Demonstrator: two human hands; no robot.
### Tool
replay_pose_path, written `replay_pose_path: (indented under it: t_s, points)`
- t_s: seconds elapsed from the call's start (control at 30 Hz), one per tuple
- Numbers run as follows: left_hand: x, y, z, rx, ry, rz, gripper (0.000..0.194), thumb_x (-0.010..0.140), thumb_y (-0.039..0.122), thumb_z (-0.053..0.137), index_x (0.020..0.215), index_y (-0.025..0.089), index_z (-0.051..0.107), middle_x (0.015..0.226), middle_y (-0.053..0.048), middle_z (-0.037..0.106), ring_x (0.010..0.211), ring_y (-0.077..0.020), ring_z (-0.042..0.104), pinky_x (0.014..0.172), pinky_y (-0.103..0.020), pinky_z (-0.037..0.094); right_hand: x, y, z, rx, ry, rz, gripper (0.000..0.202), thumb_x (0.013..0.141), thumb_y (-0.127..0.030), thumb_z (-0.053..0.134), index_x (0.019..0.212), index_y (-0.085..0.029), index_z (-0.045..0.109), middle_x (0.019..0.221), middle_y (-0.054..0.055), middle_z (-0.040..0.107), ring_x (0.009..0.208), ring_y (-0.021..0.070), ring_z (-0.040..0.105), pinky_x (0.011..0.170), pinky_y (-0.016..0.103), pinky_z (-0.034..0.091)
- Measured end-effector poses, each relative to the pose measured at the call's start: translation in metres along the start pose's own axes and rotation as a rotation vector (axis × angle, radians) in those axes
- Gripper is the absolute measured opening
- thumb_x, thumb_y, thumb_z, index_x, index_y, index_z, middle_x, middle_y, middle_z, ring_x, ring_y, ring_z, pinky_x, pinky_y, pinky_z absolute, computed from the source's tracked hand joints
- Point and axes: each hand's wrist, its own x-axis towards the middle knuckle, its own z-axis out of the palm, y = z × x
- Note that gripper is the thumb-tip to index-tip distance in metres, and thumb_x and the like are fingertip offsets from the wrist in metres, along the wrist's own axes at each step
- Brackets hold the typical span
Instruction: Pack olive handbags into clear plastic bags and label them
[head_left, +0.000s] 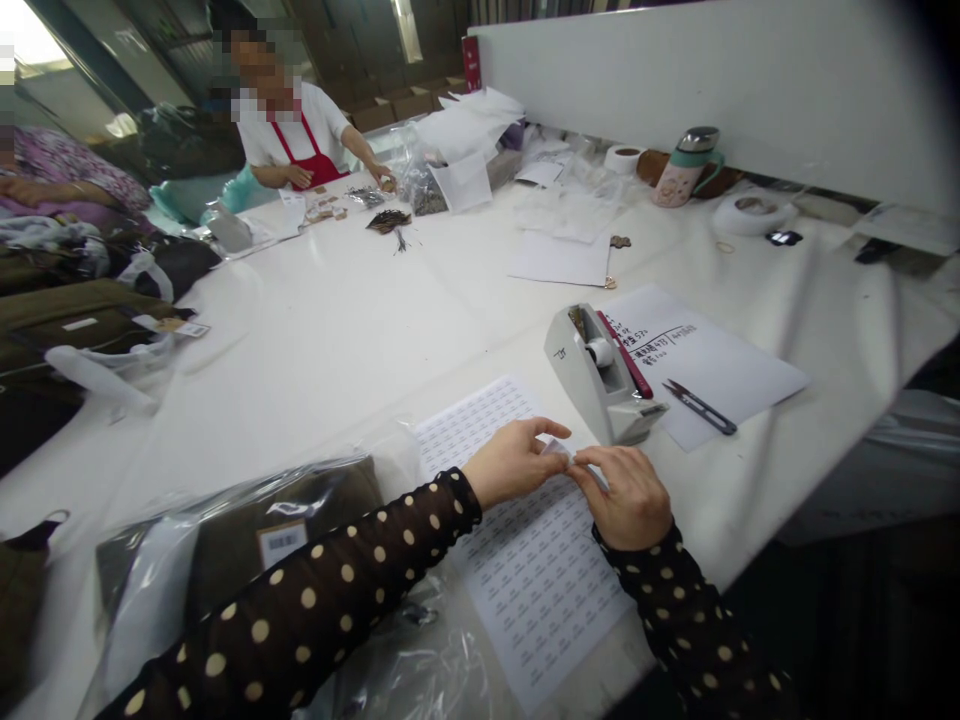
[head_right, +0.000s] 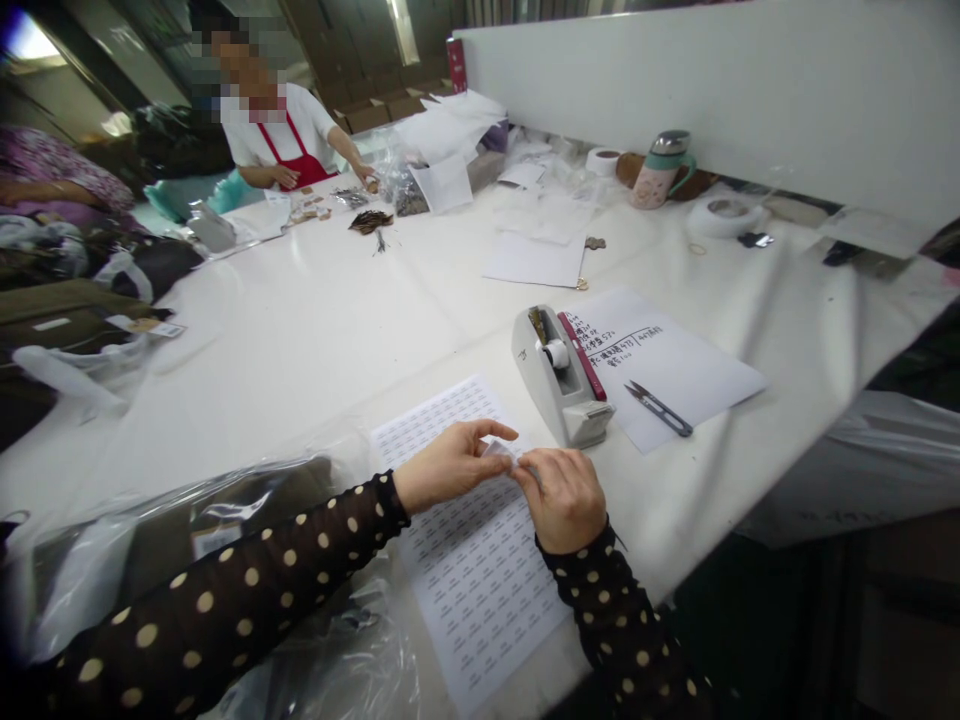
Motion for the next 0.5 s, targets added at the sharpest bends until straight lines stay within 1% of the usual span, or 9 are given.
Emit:
replay_pose_path:
  t_s: [0.07,0.17,0.27,0.33,0.4,0.43,0.47,0.5]
  points:
    - [-0.002,0.0,0.002,-0.002,0.014,0.009,0.037,0.073,0.03,0.057,0.107,0.016,0.059,0.058,0.005,0.051,0.051,-0.0081,0.043,0.051,-0.02,0.034,-0.001,0.0,0.0,0.012,-0.007,-0.004,0.004,0.081,-0.02,0.06,0.078,-0.019,0.057,0.077,0.003,0.065,0.076,0.0173,0.058,0.073,0.03,0.043]
    - [-0.007,0.002,0.003,-0.052,0.01,0.003,0.033,0.074,0.028,0.056,0.104,0.015,0.059,0.058,0.005,0.049,0.05,-0.0072,0.041,0.048,-0.018,0.032,-0.002,-0.002,0.0,0.017,0.012,0.005,0.007,0.08,-0.018,0.061,0.076,-0.021,0.056,0.083,0.004,0.065,0.079,0.0187,0.058,0.075,0.033,0.044]
    - [-0.009,0.002,0.002,-0.123,-0.023,-0.045,0.034,0.075,0.027,0.055,0.107,0.015,0.056,0.053,0.007,0.043,0.044,-0.0058,0.034,0.043,-0.018,0.028,-0.005,-0.004,-0.001,-0.056,0.078,-0.007,0.007,0.077,-0.021,0.064,0.076,-0.022,0.057,0.091,0.006,0.063,0.085,0.0215,0.056,0.078,0.037,0.044]
    - [-0.004,0.001,-0.001,-0.117,-0.052,-0.082,0.036,0.076,0.025,0.053,0.11,0.015,0.054,0.052,0.007,0.042,0.042,-0.0062,0.034,0.041,-0.018,0.028,-0.006,-0.006,-0.004,-0.102,0.117,-0.045,0.007,0.075,-0.021,0.066,0.077,-0.022,0.059,0.093,0.007,0.062,0.089,0.0231,0.054,0.08,0.039,0.044]
    - [0.007,0.003,-0.008,0.023,-0.032,-0.062,0.035,0.077,0.024,0.052,0.112,0.016,0.055,0.057,0.004,0.05,0.047,-0.0084,0.042,0.047,-0.021,0.036,-0.006,-0.008,-0.008,-0.069,0.138,-0.026,0.008,0.074,-0.02,0.067,0.075,-0.022,0.06,0.093,0.007,0.061,0.092,0.0239,0.053,0.081,0.039,0.043]
    - [0.012,0.005,-0.012,0.148,0.014,-0.022,0.036,0.077,0.024,0.053,0.112,0.016,0.055,0.064,0.001,0.056,0.054,-0.0109,0.049,0.054,-0.023,0.041,-0.005,-0.009,-0.011,-0.002,0.125,0.033,0.007,0.073,-0.021,0.068,0.074,-0.022,0.06,0.093,0.007,0.061,0.091,0.0237,0.053,0.08,0.039,0.044]
    - [0.016,0.009,-0.018,0.287,0.085,0.04,0.038,0.077,0.025,0.055,0.113,0.015,0.055,0.075,-0.003,0.062,0.066,-0.0145,0.055,0.065,-0.027,0.045,-0.003,-0.01,-0.015,0.11,0.093,0.127,0.008,0.074,-0.023,0.068,0.071,-0.022,0.06,0.09,0.007,0.061,0.087,0.0227,0.054,0.077,0.039,0.045]
    - [0.017,0.015,-0.025,0.415,0.171,0.115,0.041,0.077,0.027,0.057,0.115,0.013,0.054,0.09,-0.008,0.064,0.081,-0.0185,0.058,0.077,-0.032,0.045,-0.001,-0.011,-0.019,0.263,0.047,0.255,0.01,0.074,-0.026,0.067,0.069,-0.022,0.059,0.086,0.006,0.061,0.081,0.0212,0.056,0.073,0.037,0.047]
